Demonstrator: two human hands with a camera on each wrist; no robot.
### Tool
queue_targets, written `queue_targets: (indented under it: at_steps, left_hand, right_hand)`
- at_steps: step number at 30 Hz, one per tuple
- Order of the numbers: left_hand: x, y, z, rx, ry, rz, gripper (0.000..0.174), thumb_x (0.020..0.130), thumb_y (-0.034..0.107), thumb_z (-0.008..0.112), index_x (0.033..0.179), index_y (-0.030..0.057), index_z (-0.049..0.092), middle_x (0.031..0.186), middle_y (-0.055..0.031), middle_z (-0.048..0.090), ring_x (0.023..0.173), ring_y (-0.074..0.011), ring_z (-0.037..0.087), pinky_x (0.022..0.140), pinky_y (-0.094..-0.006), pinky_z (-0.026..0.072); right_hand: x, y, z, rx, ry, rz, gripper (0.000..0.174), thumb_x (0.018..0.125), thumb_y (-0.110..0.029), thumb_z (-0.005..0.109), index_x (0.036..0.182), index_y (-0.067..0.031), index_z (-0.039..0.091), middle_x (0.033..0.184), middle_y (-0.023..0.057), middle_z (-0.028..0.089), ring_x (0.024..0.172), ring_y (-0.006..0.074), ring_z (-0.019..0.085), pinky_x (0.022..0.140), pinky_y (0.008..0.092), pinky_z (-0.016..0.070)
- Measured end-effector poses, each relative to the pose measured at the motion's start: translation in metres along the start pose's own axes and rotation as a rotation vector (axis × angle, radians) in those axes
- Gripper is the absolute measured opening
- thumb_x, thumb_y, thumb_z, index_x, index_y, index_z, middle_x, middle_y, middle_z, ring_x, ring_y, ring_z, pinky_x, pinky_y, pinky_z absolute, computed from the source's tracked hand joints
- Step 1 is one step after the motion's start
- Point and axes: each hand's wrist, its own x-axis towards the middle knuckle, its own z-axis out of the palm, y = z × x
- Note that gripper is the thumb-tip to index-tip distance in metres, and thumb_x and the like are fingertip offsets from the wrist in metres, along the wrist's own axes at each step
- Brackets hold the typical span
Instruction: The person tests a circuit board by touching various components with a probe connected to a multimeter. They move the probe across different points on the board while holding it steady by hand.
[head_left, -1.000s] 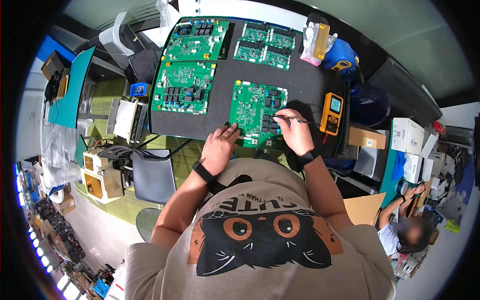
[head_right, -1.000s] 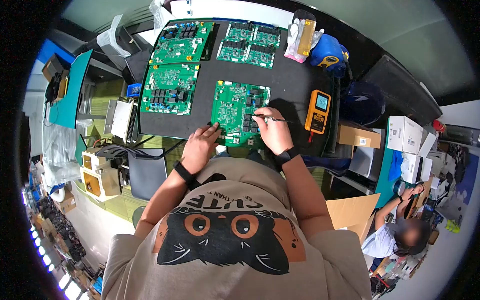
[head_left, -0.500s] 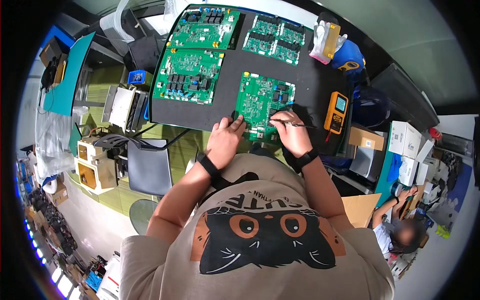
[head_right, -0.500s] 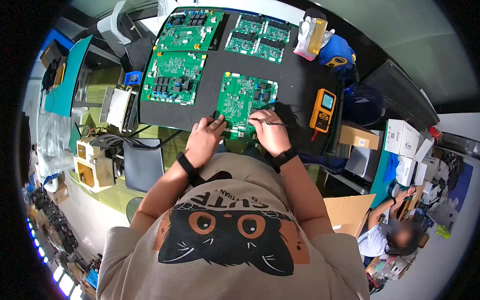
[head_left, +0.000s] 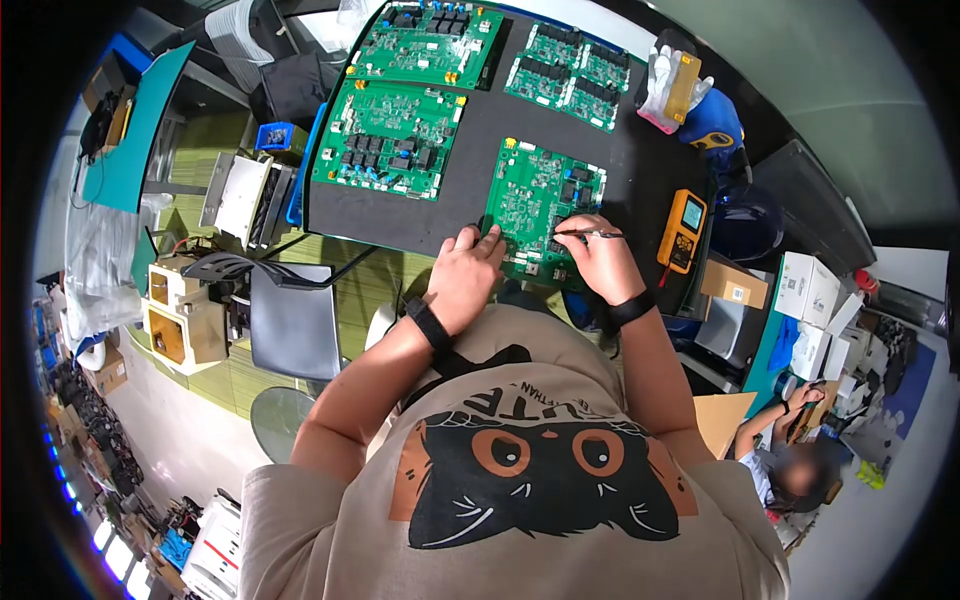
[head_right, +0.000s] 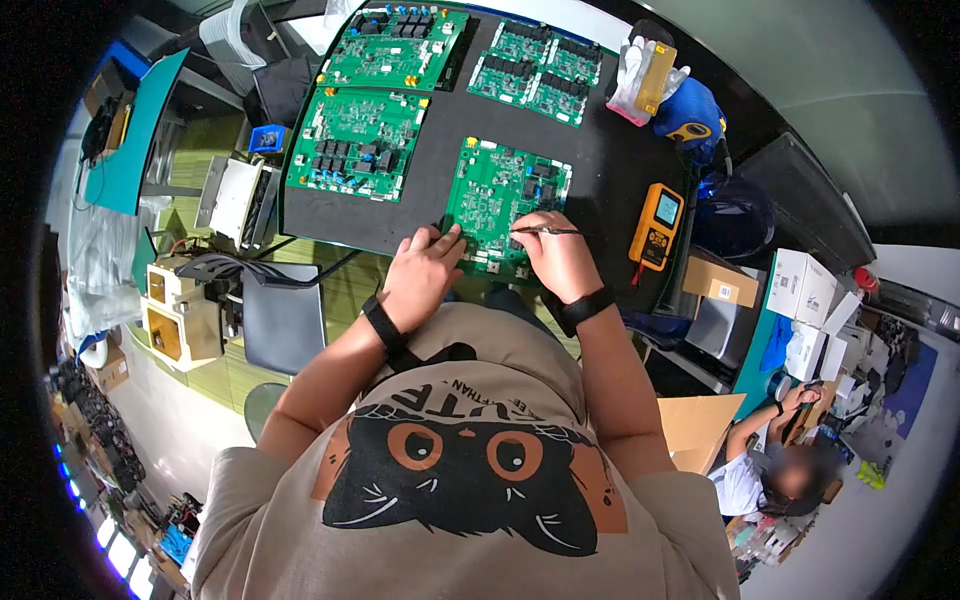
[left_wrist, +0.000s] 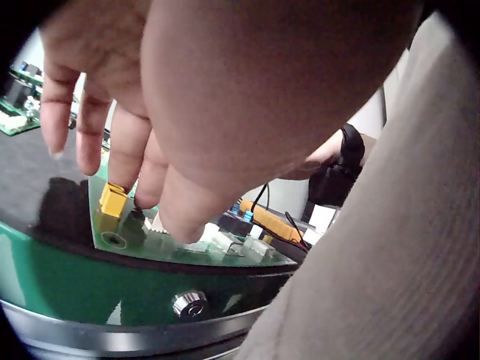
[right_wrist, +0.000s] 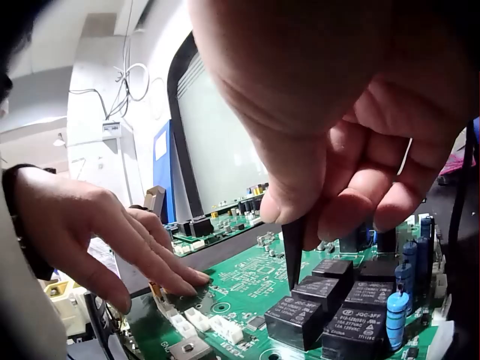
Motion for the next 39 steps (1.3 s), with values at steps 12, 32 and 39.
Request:
queue_targets:
  at_steps: [12, 32, 39]
  left_hand:
    - [0.003, 0.003, 0.000, 0.036, -0.013, 0.017, 0.050, 0.082, 0.024, 0.073, 0.126, 0.0033, 0.062, 0.138, -0.0104, 0.060, 0.118, -0.0259, 0.052, 0.094, -0.0385, 0.0454]
    - [0.002, 0.029, 0.009, 0.057, -0.003, -0.194, 0.056, 0.079, 0.023, 0.076, 0.130, 0.0046, 0.061, 0.142, -0.0099, 0.057, 0.118, -0.0256, 0.052, 0.094, -0.0386, 0.0456]
    - [0.008, 0.044, 0.013, 0.076, 0.008, -0.285, 0.056, 0.080, 0.023, 0.076, 0.131, 0.0056, 0.059, 0.143, -0.0102, 0.056, 0.120, -0.0260, 0.052, 0.096, -0.0402, 0.0445]
  right_hand:
    - [-0.002, 0.002, 0.003, 0.049, -0.008, 0.028, 0.010, 0.088, -0.010, 0.070, 0.095, -0.0030, 0.069, 0.095, 0.0129, 0.071, 0.093, 0.0331, 0.066, 0.083, 0.0406, 0.0528]
    - [0.000, 0.012, 0.007, 0.014, 0.030, -0.106, 0.008, 0.088, -0.008, 0.070, 0.092, -0.0017, 0.070, 0.093, 0.0150, 0.071, 0.089, 0.0336, 0.068, 0.081, 0.0399, 0.0541]
    - [0.000, 0.010, 0.007, -0.035, 0.005, -0.268, 0.004, 0.088, -0.006, 0.067, 0.088, -0.0027, 0.067, 0.093, 0.0117, 0.068, 0.091, 0.0326, 0.064, 0.083, 0.0428, 0.0513]
